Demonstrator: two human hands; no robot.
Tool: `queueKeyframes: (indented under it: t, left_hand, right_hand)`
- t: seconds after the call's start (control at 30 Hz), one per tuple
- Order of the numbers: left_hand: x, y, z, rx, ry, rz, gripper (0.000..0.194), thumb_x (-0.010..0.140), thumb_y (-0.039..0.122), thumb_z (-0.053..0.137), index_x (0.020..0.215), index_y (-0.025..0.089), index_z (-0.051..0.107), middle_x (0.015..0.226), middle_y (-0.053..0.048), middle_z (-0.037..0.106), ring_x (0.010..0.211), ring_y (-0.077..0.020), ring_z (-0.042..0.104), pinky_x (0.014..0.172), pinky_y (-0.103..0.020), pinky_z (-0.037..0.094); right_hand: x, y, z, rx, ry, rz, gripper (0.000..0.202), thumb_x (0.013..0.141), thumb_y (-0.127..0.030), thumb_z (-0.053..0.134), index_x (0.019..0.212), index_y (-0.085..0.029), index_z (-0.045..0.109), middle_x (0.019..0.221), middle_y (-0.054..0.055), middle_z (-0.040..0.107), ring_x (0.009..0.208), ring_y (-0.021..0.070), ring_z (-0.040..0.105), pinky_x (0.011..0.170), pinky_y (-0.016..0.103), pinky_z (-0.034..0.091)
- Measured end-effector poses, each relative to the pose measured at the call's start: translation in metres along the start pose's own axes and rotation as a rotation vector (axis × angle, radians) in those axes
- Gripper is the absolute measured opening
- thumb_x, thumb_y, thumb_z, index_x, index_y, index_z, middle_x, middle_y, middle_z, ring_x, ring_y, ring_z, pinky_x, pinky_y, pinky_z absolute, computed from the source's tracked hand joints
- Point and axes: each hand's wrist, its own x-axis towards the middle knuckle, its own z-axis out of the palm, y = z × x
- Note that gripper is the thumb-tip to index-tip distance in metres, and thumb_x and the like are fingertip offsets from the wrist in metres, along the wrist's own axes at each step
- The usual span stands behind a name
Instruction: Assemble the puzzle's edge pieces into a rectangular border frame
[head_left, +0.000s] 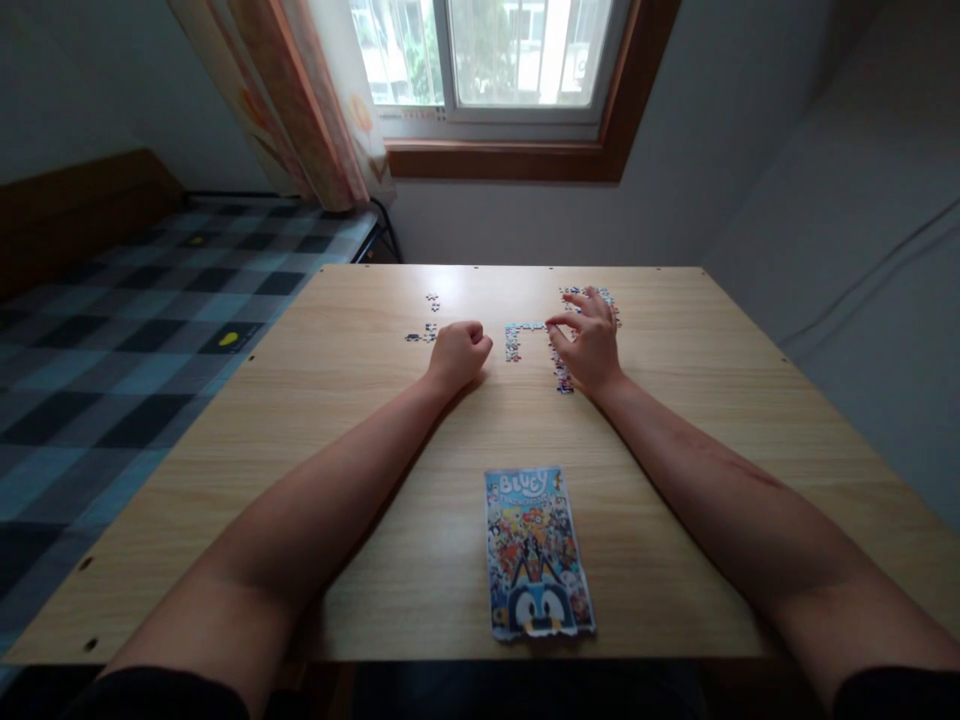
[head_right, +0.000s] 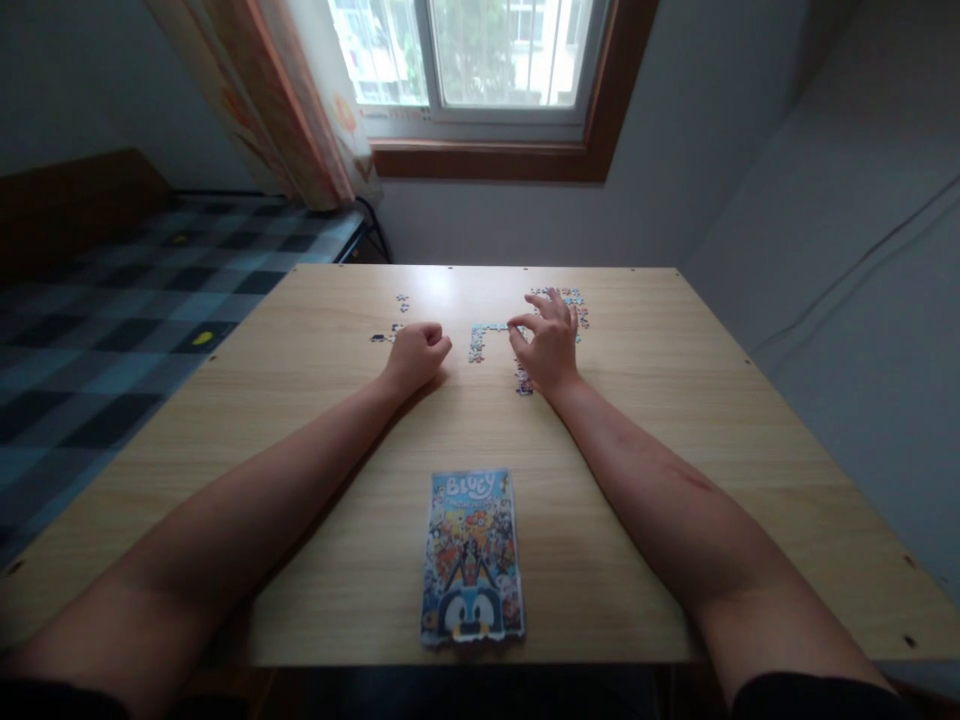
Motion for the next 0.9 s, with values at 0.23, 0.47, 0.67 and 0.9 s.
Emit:
queueKeyframes:
  t: [0.23, 0.47, 0.67, 0.9]
  left_hand:
    - [0.001, -0.001, 0.001, -0.065, 0.011, 0.005, 0.036, 0.074, 0.019, 0.052, 0.049, 0.021, 0.026, 0.048, 0.006, 0.022, 0.052, -0.0104, 0.026, 0.055, -0.029, 0.021]
    - [0.001, 0.000, 0.000, -0.167, 0.010, 0.004, 0.042, 0.078, 0.027, 0.056, 0.049, 0.021, 0.026, 0.048, 0.006, 0.020, 0.051, -0.0098, 0.025, 0.054, -0.030, 0.019]
    - [0.002, -0.003, 0.001, -0.182, 0.003, 0.048, 0.045, 0.077, 0.025, 0.058, 0.049, 0.021, 0.024, 0.049, 0.007, 0.019, 0.050, -0.0095, 0.024, 0.055, -0.030, 0.019]
    - [0.008, -0.012, 0.002, -0.443, 0.161, -0.077, 0.051, 0.093, 0.049, 0.041, 0.051, 0.023, 0.028, 0.046, 0.005, 0.027, 0.045, -0.0107, 0.027, 0.049, -0.029, 0.022]
  right_hand:
    - [0.000, -0.003, -0.002, -0.036, 0.000, 0.007, 0.012, 0.084, -0.025, 0.063, 0.085, -0.024, 0.076, 0.129, 0.005, 0.063, 0.140, 0.0338, 0.038, 0.116, 0.066, 0.019]
    - [0.001, -0.006, -0.004, -0.082, -0.047, 0.040, 0.013, 0.085, -0.025, 0.063, 0.087, -0.024, 0.075, 0.131, 0.005, 0.063, 0.141, 0.0336, 0.038, 0.116, 0.064, 0.021]
    - [0.001, -0.006, -0.001, -0.063, -0.043, 0.021, 0.013, 0.085, -0.026, 0.063, 0.085, -0.025, 0.076, 0.129, 0.005, 0.064, 0.139, 0.0331, 0.040, 0.116, 0.062, 0.023]
    - [0.003, -0.006, 0.002, -0.055, -0.032, 0.034, 0.014, 0.084, -0.027, 0.062, 0.086, -0.024, 0.076, 0.128, 0.006, 0.065, 0.139, 0.0332, 0.040, 0.116, 0.063, 0.023]
